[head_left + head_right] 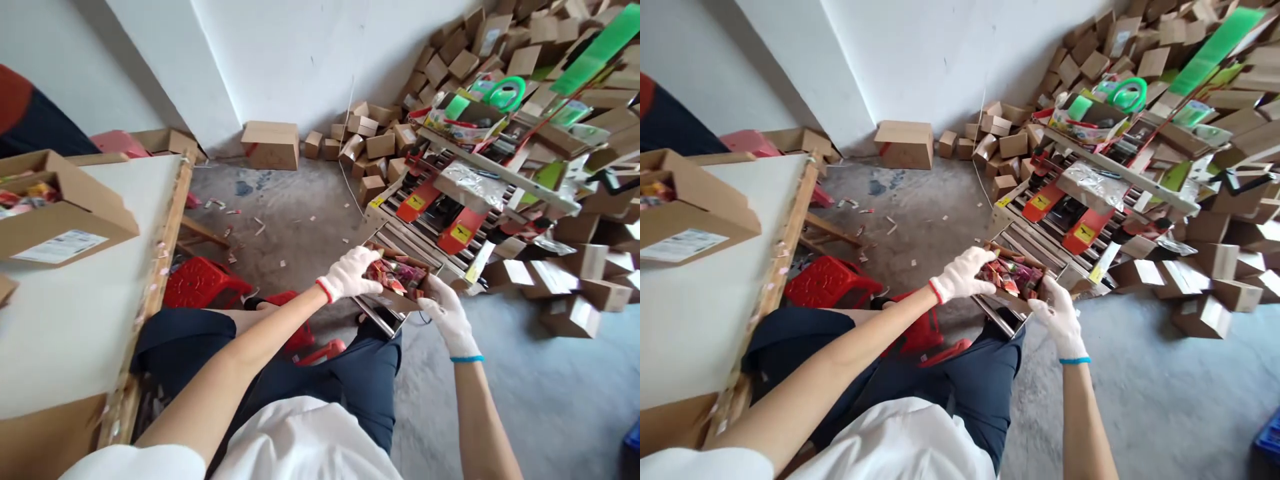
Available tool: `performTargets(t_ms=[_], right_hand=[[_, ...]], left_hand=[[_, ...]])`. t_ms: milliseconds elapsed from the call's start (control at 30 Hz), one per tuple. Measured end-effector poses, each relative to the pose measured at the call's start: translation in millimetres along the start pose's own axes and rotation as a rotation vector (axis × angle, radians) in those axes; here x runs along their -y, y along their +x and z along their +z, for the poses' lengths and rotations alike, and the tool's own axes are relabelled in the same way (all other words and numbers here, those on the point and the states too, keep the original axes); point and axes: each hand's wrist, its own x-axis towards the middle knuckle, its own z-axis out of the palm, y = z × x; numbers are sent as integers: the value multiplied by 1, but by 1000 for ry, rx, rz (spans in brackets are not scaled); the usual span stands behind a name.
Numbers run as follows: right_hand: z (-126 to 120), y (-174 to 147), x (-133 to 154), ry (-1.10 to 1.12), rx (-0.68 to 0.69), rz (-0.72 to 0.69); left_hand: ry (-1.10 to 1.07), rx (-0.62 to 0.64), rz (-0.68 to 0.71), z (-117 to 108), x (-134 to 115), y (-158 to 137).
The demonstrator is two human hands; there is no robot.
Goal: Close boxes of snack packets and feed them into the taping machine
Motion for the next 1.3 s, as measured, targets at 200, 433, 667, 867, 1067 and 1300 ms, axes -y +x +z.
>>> performTargets(t_ms=[200, 433, 667, 867, 1067, 1300], right_hand=[[22, 41, 13, -559, 405, -262], [34, 85, 4, -737, 443, -71], [52, 46, 5, -683, -245, -179], [76, 93, 28, -1004, 133, 44], [93, 124, 40, -1124, 298, 123], [61, 77, 47, -907, 82, -127]], left_hand=[[208, 357, 160, 15, 3, 35], [83, 121, -18, 47, 24, 55], [74, -260, -265, 72, 23, 41], [200, -46, 14, 71, 21, 51], [235, 60, 99, 71, 27, 65], [272, -16, 83, 65, 18, 50]])
